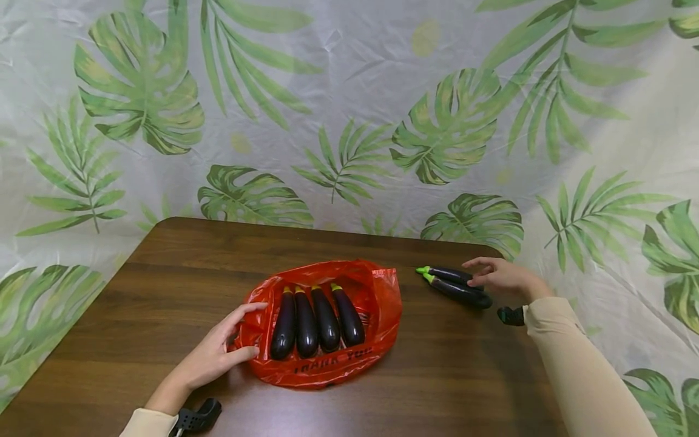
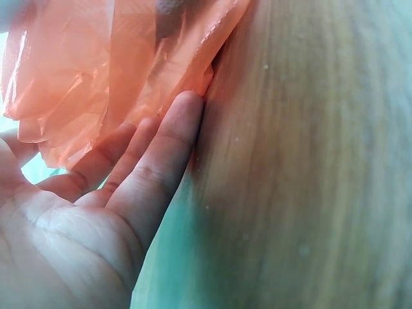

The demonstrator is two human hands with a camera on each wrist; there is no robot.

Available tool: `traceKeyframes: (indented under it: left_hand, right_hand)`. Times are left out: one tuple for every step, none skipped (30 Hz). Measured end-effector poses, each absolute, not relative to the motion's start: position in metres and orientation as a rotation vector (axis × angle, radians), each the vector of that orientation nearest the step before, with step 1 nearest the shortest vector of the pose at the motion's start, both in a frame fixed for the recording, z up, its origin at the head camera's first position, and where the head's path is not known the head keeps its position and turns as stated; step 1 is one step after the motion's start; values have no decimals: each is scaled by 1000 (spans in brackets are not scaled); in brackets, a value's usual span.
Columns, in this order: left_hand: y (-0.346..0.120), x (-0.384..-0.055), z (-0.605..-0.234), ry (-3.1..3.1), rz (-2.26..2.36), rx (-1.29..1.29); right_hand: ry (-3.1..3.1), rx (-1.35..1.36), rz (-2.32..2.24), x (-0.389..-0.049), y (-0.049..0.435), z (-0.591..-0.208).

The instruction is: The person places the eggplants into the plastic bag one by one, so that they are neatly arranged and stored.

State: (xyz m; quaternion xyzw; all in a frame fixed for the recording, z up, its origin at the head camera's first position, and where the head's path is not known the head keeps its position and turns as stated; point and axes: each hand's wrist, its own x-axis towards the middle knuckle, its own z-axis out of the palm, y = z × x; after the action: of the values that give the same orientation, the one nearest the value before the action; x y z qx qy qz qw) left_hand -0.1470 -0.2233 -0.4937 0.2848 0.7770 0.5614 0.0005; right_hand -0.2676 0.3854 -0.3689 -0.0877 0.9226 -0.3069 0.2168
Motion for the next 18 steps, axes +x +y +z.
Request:
traceKeyframes:
  left_hand:
    - [-224, -147, -494, 2438, 1767, 894]
    - [-224, -147, -494, 2434, 1771, 895]
    - [-224, -147, -494, 2431, 1774, 896]
    - [-223, -148, -495, 2428, 1775, 899]
    - [-223, -148, -496, 2426, 1776, 906]
    - [-223, -148, -496, 2428, 1775, 909]
    - [-223, -148, -495, 2432, 1774, 908]
    - [-224, -147, -495, 2438, 1774, 909]
    - [-224, -147, -495, 2443, 1774, 910]
    - [-224, -147, -495, 2447, 1772, 911]
    - [-225, -146, -494, 2448, 1771, 912]
    - [-225, -146, -494, 2447, 1772, 911]
    - [-225, -146, -494, 2446, 1772, 913]
    - [-224, -146, -493, 2445, 1769, 915]
    - [-224, -146, -493, 2441, 1770, 916]
    - [-224, -146, -493, 2438, 1769, 917]
    - [-224, -146, -493, 2435, 1771, 916]
    - [-224, -146, -493, 2434, 1772, 916]
  right_hand:
    - [2570, -251, -827, -267, 386, -370]
    - [2576, -254, -815, -267, 387, -372]
    - [2586, -262, -789, -267, 388, -374]
    - [2593, -270, -768, -267, 389, -376]
    - [2599, -277, -749, -266, 390, -377]
    - [2601, -281, -741, -265, 389, -379]
    - [2602, -284, -738, -265, 389, -381]
    - [2604, -300, -725, -266, 388, -382]
    - [2603, -311, -719, -266, 386, -382]
    - [2605, -322, -714, -267, 385, -383]
    - [2605, -323, -713, -267, 383, -384]
    - [2608, -334, -703, -267, 382, -385]
    - [2613, -343, -689, -268, 382, -386]
    - [2613, -346, -682, -268, 381, -386]
    - [2611, -339, -683, -268, 380, -387]
    - [2610, -341, -678, -268, 380, -387]
    - [2607, -343, -672, -268, 380, -388]
    - [2599, -345, -671, -268, 379, -388]
